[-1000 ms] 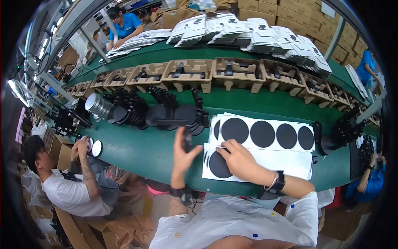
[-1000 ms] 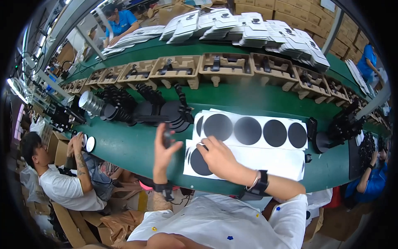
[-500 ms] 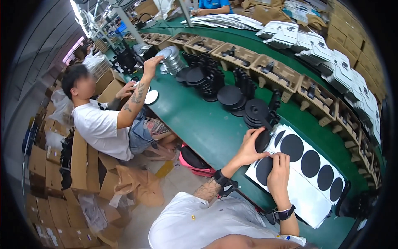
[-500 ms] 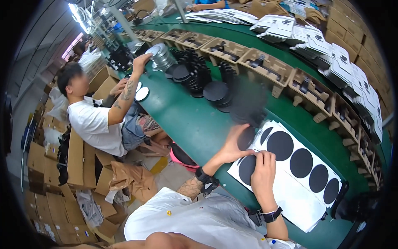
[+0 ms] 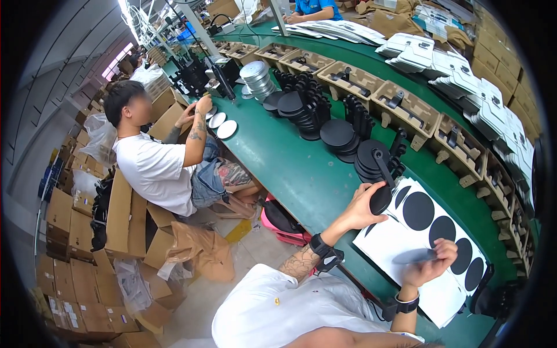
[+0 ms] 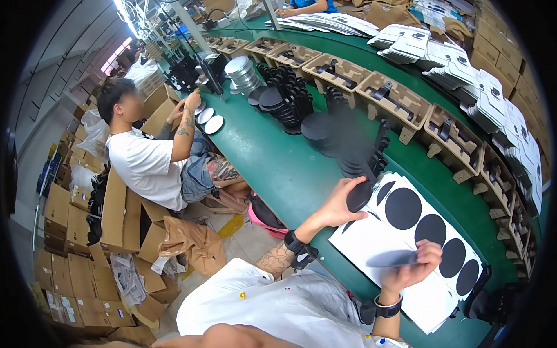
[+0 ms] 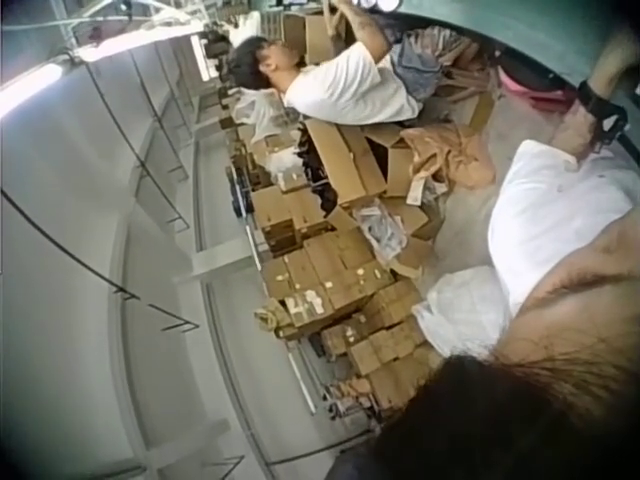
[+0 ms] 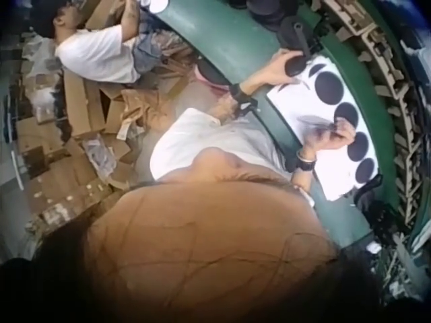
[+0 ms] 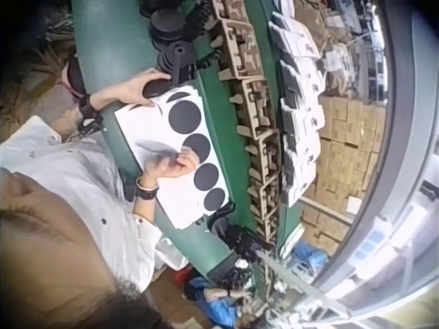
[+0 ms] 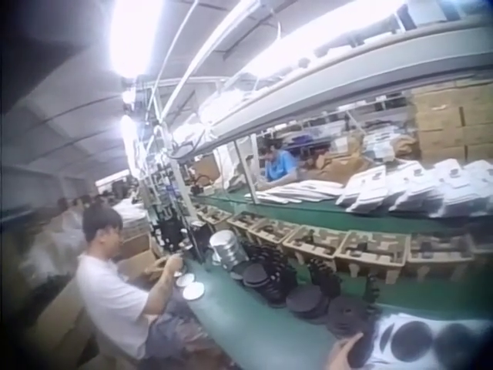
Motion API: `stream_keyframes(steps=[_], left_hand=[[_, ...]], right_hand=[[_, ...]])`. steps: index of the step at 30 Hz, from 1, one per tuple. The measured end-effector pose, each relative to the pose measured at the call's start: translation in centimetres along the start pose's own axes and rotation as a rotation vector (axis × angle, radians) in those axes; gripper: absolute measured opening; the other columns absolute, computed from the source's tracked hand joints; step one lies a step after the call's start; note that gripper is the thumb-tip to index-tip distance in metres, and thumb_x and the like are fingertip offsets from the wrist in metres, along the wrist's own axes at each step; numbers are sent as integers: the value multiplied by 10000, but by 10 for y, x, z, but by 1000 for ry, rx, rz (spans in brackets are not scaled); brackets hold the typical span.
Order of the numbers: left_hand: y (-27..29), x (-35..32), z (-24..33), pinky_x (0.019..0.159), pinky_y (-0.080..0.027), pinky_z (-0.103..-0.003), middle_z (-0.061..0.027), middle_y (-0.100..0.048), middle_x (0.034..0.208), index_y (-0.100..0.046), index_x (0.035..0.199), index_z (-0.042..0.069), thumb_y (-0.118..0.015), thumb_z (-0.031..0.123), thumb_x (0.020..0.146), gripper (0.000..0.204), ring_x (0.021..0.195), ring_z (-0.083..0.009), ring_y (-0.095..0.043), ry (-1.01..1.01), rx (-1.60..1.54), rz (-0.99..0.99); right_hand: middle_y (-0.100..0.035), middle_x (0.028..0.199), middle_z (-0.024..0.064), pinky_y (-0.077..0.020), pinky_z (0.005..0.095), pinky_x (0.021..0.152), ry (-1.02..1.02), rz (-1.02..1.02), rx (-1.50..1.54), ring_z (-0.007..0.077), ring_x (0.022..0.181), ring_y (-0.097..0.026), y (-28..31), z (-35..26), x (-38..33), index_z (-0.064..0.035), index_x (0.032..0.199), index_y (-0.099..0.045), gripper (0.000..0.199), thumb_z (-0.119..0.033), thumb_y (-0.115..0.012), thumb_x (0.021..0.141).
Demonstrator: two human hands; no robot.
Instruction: The person peels a circular sticker from a sheet, presses it onto the base of a black plastic stand, and places the completed stand into a cardboard tray.
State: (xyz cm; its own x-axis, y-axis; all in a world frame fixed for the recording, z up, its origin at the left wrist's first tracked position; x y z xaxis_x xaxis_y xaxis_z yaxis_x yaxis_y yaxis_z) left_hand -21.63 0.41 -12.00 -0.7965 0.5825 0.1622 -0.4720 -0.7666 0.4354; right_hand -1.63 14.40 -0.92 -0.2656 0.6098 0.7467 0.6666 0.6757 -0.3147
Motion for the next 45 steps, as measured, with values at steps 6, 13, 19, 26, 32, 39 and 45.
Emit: stream_keyframes(steps=[6,13,19,26,32,39,45], left_hand=[[11,-3,45,1083,-270,-392,-191,-330,1400,-321,1399,80,-816,217,650,908,1296,-340,-339,-95,-350,0],[-28,-17,127,1091,-269,-450,-205,-272,1457,-209,1449,83,-411,662,829,873,1325,-331,-331,-27,-1364,-492],[-55,-12,149,1074,-301,-478,-211,-227,1473,-176,1461,111,-176,778,802,938,1315,-382,-327,76,-1287,-557],[-63,-11,158,1044,-336,-505,-219,-251,1454,-140,1468,160,-225,775,799,913,1290,-418,-346,52,-1317,-593],[-66,-10,159,1030,-357,-507,-224,-288,1428,-105,1469,196,-247,781,791,907,1266,-421,-375,71,-1289,-563],[-62,-7,167,1013,-377,-512,-234,-313,1404,-136,1462,191,-353,763,773,920,1239,-429,-403,-5,-1349,-548],[-51,-7,167,1006,-385,-514,-238,-333,1391,-149,1460,180,-519,683,724,964,1233,-432,-409,-62,-1271,-534]], right_hand=[[-440,819,54,-382,272,676,-185,-7,-88,146,755,-437,21,1,21,-37,806,-462,156,-14,-612,770],[-506,814,42,-444,197,547,-623,13,252,93,658,-528,-5,16,25,-15,846,-512,186,13,-680,771],[-541,855,51,-492,187,523,-675,80,345,97,671,-605,-2,24,18,-10,849,-521,142,40,-642,797],[-568,960,83,-497,189,552,-666,113,384,101,724,-622,-2,28,13,-2,860,-532,113,43,-626,817],[-561,929,81,-494,188,562,-664,127,348,94,711,-609,2,28,14,0,858,-535,119,57,-628,811],[-539,847,65,-490,186,560,-580,112,268,87,677,-585,1,23,16,12,851,-534,135,89,-630,795],[-522,818,53,-490,194,586,-604,91,247,85,667,-570,-9,26,15,14,830,-528,141,100,-631,787]])
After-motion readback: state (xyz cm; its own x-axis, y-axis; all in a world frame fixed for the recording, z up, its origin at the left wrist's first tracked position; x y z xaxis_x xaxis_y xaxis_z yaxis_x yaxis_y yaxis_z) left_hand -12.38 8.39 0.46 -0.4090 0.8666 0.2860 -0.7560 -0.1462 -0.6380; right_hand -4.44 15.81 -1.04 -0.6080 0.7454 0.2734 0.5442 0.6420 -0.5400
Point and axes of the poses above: each hand's wrist, its own x-axis towards the middle knuckle, its own y-axis out of the back of the hand, z = x × y, the point moved 10 cm from there along x, towards the middle knuckle
